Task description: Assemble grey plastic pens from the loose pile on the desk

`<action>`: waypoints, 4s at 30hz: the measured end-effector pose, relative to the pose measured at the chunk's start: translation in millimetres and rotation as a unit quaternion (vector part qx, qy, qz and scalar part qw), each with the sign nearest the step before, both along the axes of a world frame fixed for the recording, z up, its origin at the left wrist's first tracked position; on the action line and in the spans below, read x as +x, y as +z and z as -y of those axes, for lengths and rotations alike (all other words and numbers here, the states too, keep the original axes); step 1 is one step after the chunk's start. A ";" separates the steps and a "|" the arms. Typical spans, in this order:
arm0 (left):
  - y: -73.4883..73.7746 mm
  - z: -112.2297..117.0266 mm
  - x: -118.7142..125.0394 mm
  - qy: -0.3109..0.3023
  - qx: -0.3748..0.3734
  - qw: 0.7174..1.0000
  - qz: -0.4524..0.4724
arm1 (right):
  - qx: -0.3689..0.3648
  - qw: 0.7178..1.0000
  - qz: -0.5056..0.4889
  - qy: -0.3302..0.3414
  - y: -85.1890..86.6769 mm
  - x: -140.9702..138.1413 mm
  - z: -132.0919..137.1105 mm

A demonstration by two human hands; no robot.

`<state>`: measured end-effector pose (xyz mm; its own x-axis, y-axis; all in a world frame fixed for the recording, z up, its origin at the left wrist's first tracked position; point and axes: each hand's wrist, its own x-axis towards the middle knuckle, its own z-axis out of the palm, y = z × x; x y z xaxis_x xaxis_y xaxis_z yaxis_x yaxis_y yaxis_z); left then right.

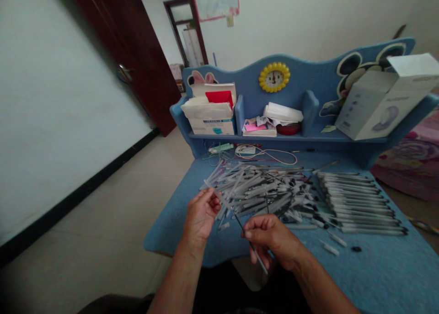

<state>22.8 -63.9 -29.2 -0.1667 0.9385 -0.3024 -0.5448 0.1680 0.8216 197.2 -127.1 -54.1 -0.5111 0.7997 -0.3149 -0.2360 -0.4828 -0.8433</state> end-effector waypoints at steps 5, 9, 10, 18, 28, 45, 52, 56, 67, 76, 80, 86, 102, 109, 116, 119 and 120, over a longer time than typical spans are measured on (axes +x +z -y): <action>-1.3 2.6 2.2 -0.008 0.000 1.000 -0.008 | -0.004 1.000 0.012 -0.002 2.0 -0.7 0.6; -2.5 5.1 4.0 -0.011 -0.007 1.000 -0.016 | 0.001 1.000 0.024 -0.011 6.5 -0.5 -0.2; -2.8 5.7 4.1 -0.010 -0.011 1.000 -0.019 | 0.003 1.000 0.025 -0.014 7.4 -0.6 -0.6; -6.0 7.3 -1.3 -0.032 -0.048 0.997 -0.060 | 0.019 0.997 0.046 -0.051 8.0 -2.7 -0.2; -14.7 26.0 5.7 -0.102 -0.099 0.988 -0.067 | 0.016 0.988 0.079 -0.129 9.0 -8.6 2.7; -5.5 38.8 32.7 -0.072 -0.173 0.977 0.106 | 0.200 0.879 0.200 -0.385 30.3 5.7 20.6; 9.7 37.9 31.6 -0.067 -0.208 0.935 0.279 | 0.288 0.721 0.522 -0.355 22.0 62.6 28.8; 13.7 38.5 30.0 -0.073 -0.200 0.930 0.299 | 0.125 0.611 0.726 -0.291 -1.4 134.2 49.2; -2.0 39.3 44.3 -0.090 -0.200 0.949 0.228 | 0.131 0.594 0.783 -0.129 -31.4 187.6 61.6; -11.1 45.2 53.4 -0.121 -0.195 0.959 0.168 | 0.218 0.595 0.762 -0.131 -37.3 192.9 68.9; -14.2 47.5 55.8 -0.138 -0.186 0.961 0.148 | 0.226 0.630 0.721 -0.180 -30.9 186.1 73.9; -14.6 53.0 59.7 -0.167 -0.160 0.965 0.123 | 0.272 0.756 0.547 -0.234 0.3 126.6 80.6; -16.8 63.0 57.4 -0.193 -0.105 0.969 0.112 | 0.422 0.737 0.502 -0.166 27.1 62.0 58.5; -16.7 63.5 54.9 -0.187 -0.096 0.973 0.098 | 0.424 0.729 0.520 -0.134 24.7 60.7 57.8; -18.6 63.0 52.4 -0.186 -0.092 0.974 0.089 | 0.426 0.715 0.541 -0.119 26.0 57.8 56.5; -18.8 62.6 51.8 -0.184 -0.091 0.975 0.089 | 0.436 0.709 0.541 -0.120 25.3 57.4 56.1; -18.9 62.6 51.7 -0.185 -0.091 0.974 0.089 | 0.439 0.708 0.540 -0.118 24.7 57.4 56.0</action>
